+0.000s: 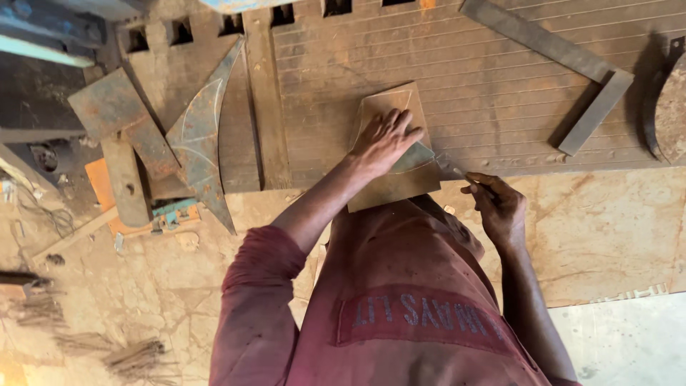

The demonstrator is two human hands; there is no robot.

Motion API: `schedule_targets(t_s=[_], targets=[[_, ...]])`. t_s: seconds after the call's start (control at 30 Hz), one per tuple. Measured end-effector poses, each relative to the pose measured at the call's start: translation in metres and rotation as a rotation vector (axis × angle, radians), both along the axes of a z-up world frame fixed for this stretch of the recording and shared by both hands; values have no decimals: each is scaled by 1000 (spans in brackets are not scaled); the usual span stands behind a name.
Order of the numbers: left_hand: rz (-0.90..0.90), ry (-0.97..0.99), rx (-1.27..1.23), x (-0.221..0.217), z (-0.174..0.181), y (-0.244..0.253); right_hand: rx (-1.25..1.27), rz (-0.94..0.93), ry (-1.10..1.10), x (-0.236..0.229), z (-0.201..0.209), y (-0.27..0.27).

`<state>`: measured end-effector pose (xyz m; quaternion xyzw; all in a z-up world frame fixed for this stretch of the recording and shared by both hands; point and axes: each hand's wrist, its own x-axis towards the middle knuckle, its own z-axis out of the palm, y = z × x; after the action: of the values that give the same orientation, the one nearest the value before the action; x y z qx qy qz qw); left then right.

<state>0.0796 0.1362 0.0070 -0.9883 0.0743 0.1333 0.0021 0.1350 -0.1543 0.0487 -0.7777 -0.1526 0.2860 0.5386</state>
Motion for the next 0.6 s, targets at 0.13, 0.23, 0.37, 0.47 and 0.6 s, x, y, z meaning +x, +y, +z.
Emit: schedule_targets(t_s=[0.13, 0.23, 0.37, 0.47, 0.6], targets=[[43, 17, 49, 9, -2, -10, -43, 76, -75, 1, 8, 9], [0, -194, 108, 8, 18, -15, -44, 125, -167, 9, 12, 7], [254, -64, -164, -19, 70, -16, -55, 90, -162, 13, 7, -1], [647, -135, -497, -74, 112, -4, 92, -17, 2, 8, -2, -10], [1181, -394, -1131, -152, 134, 12, 236, -150, 305, -6, -10, -18]])
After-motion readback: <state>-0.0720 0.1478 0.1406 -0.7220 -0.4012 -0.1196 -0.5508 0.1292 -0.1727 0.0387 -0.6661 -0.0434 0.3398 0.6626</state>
